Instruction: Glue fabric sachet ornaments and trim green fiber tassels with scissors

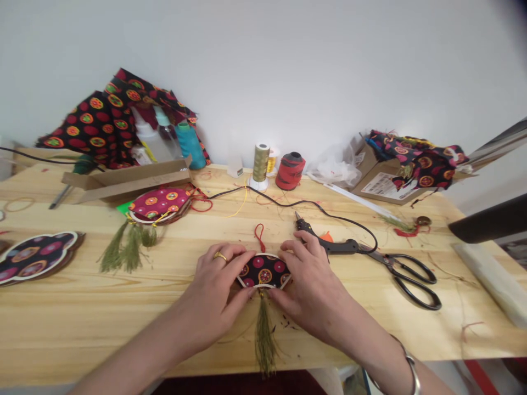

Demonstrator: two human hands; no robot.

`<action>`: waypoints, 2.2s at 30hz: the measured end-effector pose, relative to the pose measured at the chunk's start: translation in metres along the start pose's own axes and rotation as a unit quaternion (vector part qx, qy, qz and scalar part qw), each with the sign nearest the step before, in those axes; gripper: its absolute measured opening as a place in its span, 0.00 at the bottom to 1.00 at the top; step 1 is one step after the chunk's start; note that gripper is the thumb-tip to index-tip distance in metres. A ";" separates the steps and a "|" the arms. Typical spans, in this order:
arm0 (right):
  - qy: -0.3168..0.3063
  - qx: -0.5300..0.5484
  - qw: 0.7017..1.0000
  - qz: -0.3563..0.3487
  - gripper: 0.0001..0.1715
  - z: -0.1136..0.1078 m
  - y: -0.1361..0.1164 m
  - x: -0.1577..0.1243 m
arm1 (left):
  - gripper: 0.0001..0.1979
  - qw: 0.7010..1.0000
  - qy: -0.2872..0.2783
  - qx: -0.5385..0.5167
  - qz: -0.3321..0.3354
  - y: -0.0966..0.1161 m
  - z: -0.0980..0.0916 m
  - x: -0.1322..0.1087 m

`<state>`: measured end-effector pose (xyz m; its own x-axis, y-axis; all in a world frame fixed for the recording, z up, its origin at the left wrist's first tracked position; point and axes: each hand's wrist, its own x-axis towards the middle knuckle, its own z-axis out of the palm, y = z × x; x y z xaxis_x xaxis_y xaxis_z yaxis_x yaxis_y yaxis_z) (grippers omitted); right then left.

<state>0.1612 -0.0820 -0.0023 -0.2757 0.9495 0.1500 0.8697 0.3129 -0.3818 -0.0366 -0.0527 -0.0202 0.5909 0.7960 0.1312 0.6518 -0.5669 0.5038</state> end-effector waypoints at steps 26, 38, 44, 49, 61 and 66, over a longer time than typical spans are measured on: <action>-0.054 -0.037 0.988 -0.139 0.17 -0.050 -0.003 0.003 | 0.16 0.874 -0.122 -0.406 -0.236 0.006 -0.029 0.013; -0.122 -0.095 0.967 -0.200 0.16 -0.063 -0.012 0.007 | 0.10 0.633 -0.215 -0.681 -0.301 0.014 -0.010 0.023; -0.100 -0.094 0.969 -0.207 0.16 -0.061 -0.012 0.005 | 0.10 0.594 -0.223 -0.705 -0.318 0.016 -0.007 0.018; -0.096 -0.091 0.969 -0.208 0.18 -0.059 -0.012 0.004 | 0.11 0.608 -0.198 -0.694 -0.330 0.021 -0.006 0.015; -0.088 -0.097 0.969 -0.210 0.16 -0.056 -0.012 0.004 | 0.10 0.649 -0.151 -0.661 -0.345 0.028 -0.005 0.013; -0.057 -0.041 0.983 -0.170 0.26 -0.056 -0.014 -0.004 | 0.10 0.652 -0.129 -0.660 -0.350 0.029 -0.010 0.015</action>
<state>0.1733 -0.0920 0.0533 -0.5958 0.7886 0.1517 0.7484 0.6138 -0.2515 -0.0140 -0.0550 0.0047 0.5390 0.6030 -0.5881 -0.0713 0.7284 0.6815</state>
